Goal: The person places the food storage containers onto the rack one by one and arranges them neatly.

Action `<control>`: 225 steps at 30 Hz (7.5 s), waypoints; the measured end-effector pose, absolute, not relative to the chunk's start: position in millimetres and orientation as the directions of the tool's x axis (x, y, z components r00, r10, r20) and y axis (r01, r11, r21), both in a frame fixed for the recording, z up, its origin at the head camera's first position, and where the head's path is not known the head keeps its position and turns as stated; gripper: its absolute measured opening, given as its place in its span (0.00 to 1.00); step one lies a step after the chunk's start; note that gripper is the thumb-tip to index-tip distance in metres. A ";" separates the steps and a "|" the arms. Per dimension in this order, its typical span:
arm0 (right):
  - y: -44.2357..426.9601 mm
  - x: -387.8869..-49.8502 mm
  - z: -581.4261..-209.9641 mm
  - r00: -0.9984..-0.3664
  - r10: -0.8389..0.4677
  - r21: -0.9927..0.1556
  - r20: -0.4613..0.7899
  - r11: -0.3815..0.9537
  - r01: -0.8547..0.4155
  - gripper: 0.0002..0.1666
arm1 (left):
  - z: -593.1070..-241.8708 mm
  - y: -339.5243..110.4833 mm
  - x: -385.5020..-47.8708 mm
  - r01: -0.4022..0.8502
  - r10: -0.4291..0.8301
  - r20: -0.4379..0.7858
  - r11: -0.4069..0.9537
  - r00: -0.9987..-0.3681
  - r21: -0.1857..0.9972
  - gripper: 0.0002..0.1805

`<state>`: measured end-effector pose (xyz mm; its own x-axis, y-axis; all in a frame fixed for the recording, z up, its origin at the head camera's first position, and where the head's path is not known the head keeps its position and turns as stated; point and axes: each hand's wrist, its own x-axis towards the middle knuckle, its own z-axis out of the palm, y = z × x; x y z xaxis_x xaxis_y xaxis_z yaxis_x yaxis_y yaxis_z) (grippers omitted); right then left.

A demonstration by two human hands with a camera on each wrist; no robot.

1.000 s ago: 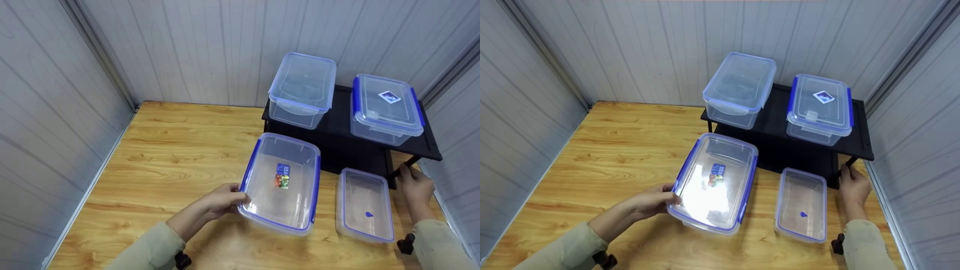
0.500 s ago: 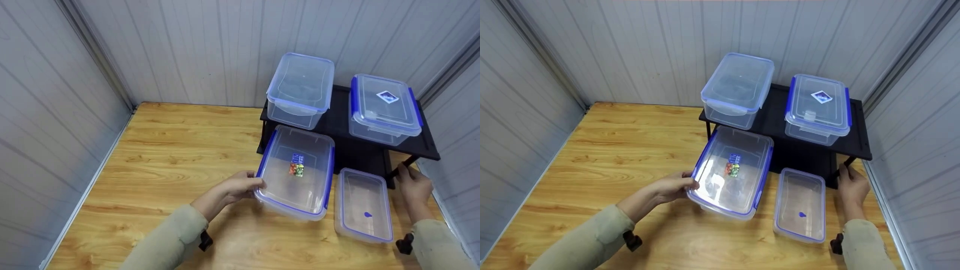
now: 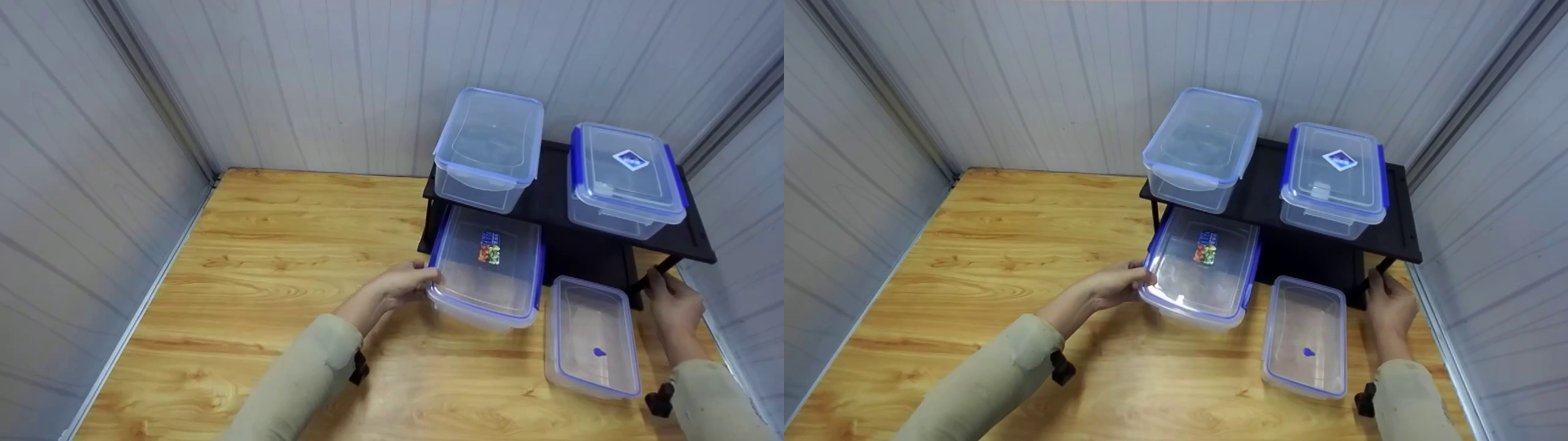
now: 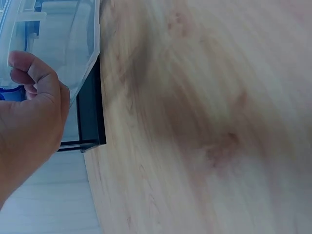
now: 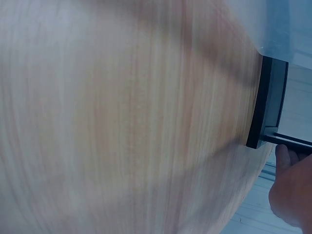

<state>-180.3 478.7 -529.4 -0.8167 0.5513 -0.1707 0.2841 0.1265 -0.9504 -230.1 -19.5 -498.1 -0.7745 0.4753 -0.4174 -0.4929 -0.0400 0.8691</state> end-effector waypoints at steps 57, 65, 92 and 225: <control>481.1 -177.6 -532.1 -0.838 0.536 -0.880 -0.101 0.345 0.327 0.40 | -499.9 27.7 -282.2 -0.403 -0.003 -0.407 -0.130 -0.914 0.906 0.20; 482.6 -178.2 -532.8 -0.828 0.551 -0.907 -0.107 0.288 0.309 0.40 | -503.8 26.4 -284.3 -0.401 -0.010 -0.407 -0.141 -0.914 0.905 0.23; 481.9 -176.0 -529.5 -0.836 0.541 -0.876 -0.096 0.353 0.329 0.39 | -498.5 23.2 -281.3 -0.384 0.016 -0.394 -0.265 -0.919 0.885 0.28; 462.4 -40.7 -544.2 -0.870 -0.323 -0.865 -0.373 -0.217 0.452 0.23 | -519.1 30.7 -329.0 0.043 -0.349 0.099 0.164 -0.932 0.986 0.12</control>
<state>-40.7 462.4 -544.2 -0.8697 -0.3230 -0.3732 0.4519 -0.2172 -0.8652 -329.0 30.7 -519.1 -0.9318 -0.3493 0.0989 0.0432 0.1639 0.9855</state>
